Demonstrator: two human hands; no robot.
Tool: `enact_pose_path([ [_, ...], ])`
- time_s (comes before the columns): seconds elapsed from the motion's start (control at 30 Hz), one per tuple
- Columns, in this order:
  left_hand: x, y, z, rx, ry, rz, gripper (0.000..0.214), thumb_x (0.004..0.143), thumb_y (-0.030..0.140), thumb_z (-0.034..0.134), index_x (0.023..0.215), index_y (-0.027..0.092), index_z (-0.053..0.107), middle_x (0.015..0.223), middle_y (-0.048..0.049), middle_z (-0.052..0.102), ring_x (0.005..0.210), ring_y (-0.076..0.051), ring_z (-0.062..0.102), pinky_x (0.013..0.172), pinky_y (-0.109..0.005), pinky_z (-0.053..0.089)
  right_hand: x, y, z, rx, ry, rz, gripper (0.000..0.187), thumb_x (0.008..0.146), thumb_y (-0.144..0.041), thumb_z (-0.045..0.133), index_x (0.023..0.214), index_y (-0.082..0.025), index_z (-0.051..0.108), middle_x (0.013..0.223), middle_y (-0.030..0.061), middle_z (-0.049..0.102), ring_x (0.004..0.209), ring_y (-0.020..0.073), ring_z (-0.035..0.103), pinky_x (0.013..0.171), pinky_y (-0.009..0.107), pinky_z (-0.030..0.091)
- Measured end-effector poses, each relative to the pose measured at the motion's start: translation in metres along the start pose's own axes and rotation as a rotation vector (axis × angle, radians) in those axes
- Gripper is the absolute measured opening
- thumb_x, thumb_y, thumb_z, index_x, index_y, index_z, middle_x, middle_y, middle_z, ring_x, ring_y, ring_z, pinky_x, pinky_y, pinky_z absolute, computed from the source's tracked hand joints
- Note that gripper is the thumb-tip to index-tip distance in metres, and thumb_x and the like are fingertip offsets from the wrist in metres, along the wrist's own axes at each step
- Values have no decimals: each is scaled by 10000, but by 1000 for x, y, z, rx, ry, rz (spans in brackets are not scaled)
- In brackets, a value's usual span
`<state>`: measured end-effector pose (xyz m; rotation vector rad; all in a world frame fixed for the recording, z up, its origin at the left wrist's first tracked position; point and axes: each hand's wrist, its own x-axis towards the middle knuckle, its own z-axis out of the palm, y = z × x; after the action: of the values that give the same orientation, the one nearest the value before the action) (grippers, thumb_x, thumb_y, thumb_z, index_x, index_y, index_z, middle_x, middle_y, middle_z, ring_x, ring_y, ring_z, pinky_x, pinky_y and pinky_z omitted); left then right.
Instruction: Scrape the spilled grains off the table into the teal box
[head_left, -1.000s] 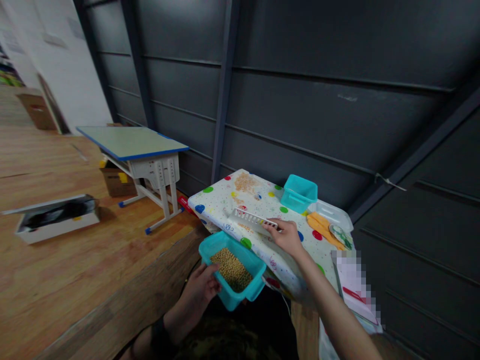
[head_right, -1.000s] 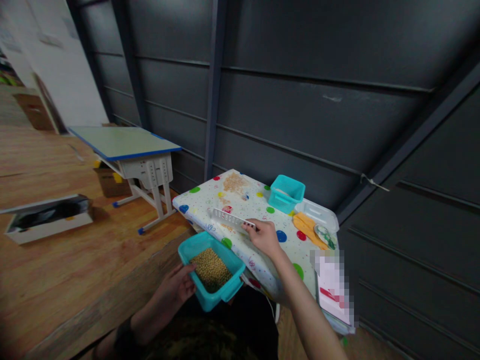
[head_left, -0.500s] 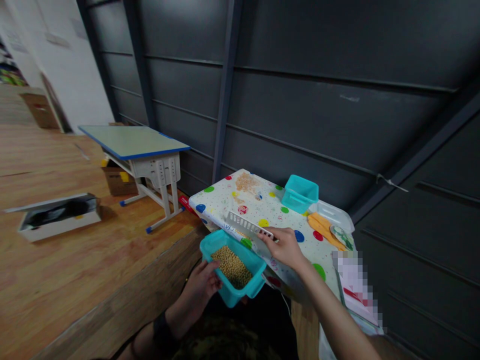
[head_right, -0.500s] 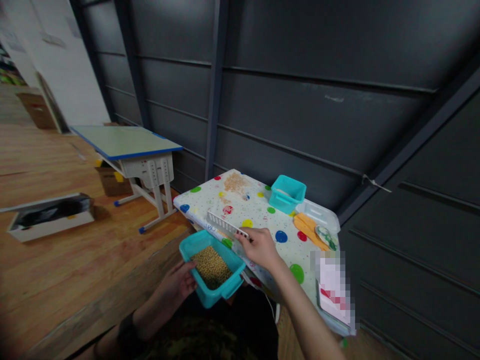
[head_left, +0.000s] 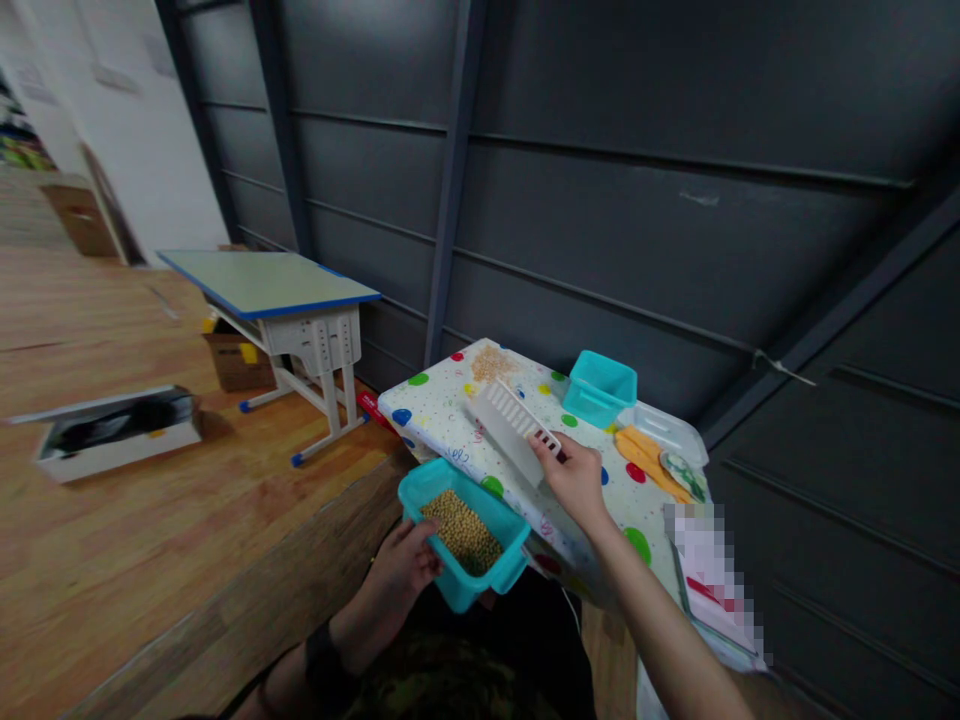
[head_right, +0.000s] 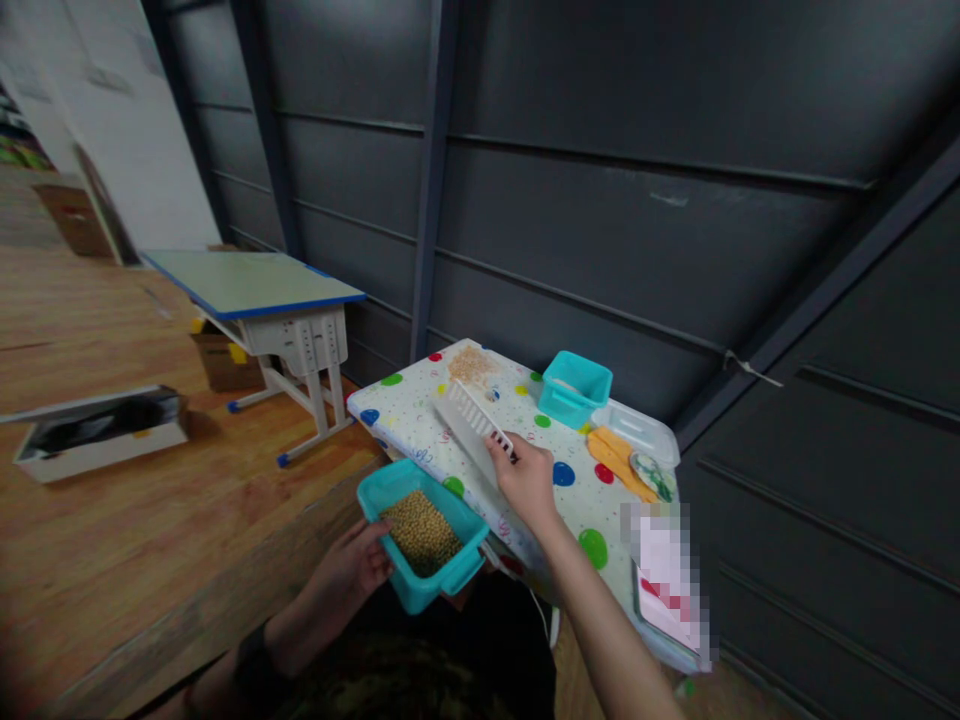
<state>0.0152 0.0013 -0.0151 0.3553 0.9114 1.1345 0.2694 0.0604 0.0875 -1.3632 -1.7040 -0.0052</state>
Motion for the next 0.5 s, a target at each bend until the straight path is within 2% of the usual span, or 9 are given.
enact_pose_path([
  [0.1,1,0,-1,6,16,-17,313,728,186,949,918,211,701,717,-18,783,602,-196,720,582,-294,543,26,22,9,-53,-2,20,475,1033,-589,600,919,-215,870,747,68,817,611,230,701,595,301,484],
  [0.23,1,1,-3,15,17,-8,338,712,197,962,902,216,683,699,-14,774,647,-230,761,581,-298,536,57,39,30,-168,-66,31,311,1020,-433,645,972,-241,886,852,75,861,727,256,770,642,294,493],
  [0.33,-1,3,-3,9,1,-3,363,701,216,976,908,220,677,694,-5,781,622,-209,750,580,-289,545,71,39,48,-256,-128,26,242,1020,-345,666,1017,-256,891,921,79,875,798,255,795,671,283,489],
  [0.5,-2,5,-2,-25,67,-32,384,658,198,983,899,212,684,661,11,775,550,-165,701,547,-265,539,79,33,64,-294,-221,-7,237,1048,-319,663,1089,-265,890,1012,78,882,858,258,808,734,290,507],
])
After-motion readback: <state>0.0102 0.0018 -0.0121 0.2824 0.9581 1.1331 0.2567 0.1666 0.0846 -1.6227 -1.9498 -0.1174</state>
